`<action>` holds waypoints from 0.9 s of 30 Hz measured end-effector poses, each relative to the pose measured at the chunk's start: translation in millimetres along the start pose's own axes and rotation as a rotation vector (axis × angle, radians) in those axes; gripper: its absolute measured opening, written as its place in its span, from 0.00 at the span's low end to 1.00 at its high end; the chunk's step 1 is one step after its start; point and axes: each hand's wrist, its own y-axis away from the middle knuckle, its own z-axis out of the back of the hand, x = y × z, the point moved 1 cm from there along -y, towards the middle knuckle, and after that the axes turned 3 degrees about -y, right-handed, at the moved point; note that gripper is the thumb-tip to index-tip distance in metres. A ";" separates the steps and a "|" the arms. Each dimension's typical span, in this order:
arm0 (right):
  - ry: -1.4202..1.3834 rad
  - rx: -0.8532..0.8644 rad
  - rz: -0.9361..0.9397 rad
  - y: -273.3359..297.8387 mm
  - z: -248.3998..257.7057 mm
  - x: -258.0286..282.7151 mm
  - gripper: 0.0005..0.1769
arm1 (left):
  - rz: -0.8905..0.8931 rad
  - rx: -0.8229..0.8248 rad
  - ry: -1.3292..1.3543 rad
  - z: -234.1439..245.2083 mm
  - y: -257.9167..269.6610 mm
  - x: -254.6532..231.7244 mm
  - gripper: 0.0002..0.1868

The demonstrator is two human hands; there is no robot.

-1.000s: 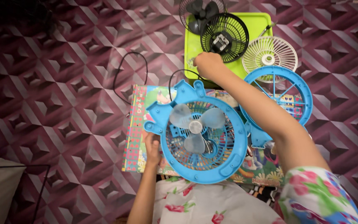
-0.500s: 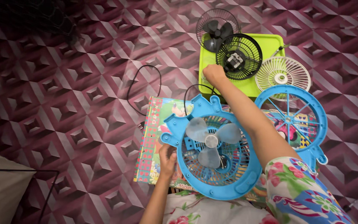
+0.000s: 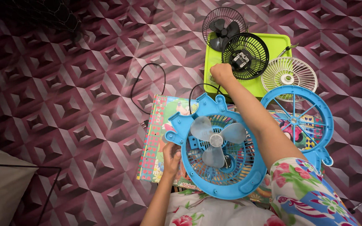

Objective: The person disassembles a blue electric fan by removing the front grille and fan blades, then reassembles it by placing the blades back and securing the grille with a screwdriver. The person uses a screwdriver to tighten the central screw and adjusts the fan components by hand.

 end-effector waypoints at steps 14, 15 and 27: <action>-0.226 0.000 0.095 19.7 36.1 -12.6 0.08 | -0.005 -0.008 0.019 0.6 2.2 1.9 0.42; -0.204 -0.006 0.094 19.9 34.0 -12.6 0.07 | 0.006 -0.008 0.034 0.7 2.5 2.2 0.42; 0.159 -0.081 0.237 5.1 22.2 5.7 0.06 | -0.022 -0.008 0.021 0.0 2.2 -0.1 0.42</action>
